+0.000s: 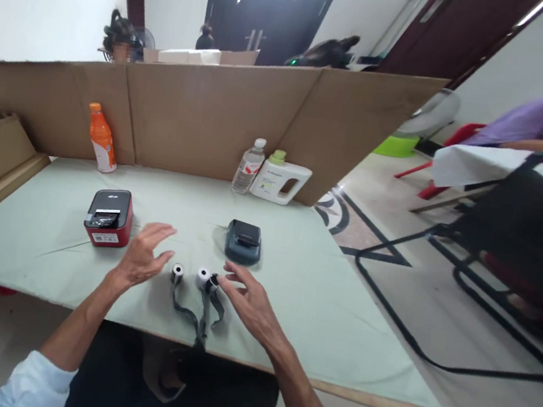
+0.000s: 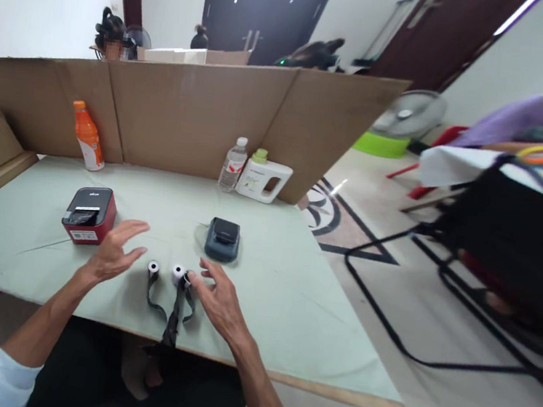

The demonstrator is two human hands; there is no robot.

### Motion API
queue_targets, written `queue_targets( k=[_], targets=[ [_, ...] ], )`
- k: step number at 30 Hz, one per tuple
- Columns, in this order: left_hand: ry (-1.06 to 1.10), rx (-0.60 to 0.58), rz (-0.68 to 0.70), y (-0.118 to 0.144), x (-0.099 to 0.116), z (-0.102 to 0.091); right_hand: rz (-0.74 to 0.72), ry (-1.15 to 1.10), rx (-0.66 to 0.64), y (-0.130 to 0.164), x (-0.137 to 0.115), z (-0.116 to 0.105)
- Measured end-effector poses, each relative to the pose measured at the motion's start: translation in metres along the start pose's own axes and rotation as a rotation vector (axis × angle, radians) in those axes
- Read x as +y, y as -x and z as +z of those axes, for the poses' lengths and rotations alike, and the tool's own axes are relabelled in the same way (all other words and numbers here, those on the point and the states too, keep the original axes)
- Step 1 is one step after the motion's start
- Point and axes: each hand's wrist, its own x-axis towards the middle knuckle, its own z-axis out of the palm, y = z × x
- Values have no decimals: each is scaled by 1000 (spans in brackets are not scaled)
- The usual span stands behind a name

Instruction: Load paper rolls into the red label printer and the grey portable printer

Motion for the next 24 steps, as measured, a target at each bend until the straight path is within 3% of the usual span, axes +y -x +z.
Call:
queue_targets(
  k=[3, 6, 9, 11, 14, 18, 21, 24],
  targets=[
    [-178, 322, -61, 12, -20, -45, -91, 13, -21, -16, -23, 8],
    [-216, 522, -278, 31, -55, -83, -177, -6, -140, -38, -48, 32],
    [36, 440, -587, 50, -91, -101, -185, -33, -341, -65, -68, 70],
    [254, 330, -692, 58, -109, -102, -153, -82, -480, -85, -76, 99],
    [462, 194, -667, 61, -121, -98, -112, -140, -613, -113, -86, 141],
    [401, 215, -653, 58, -126, -92, -203, -246, -716, -134, -95, 179],
    [344, 247, -609, 56, -129, -88, -260, -309, -724, -134, -99, 194],
    [345, 266, -573, 53, -129, -80, -267, -307, -686, -127, -99, 192]
  ],
)
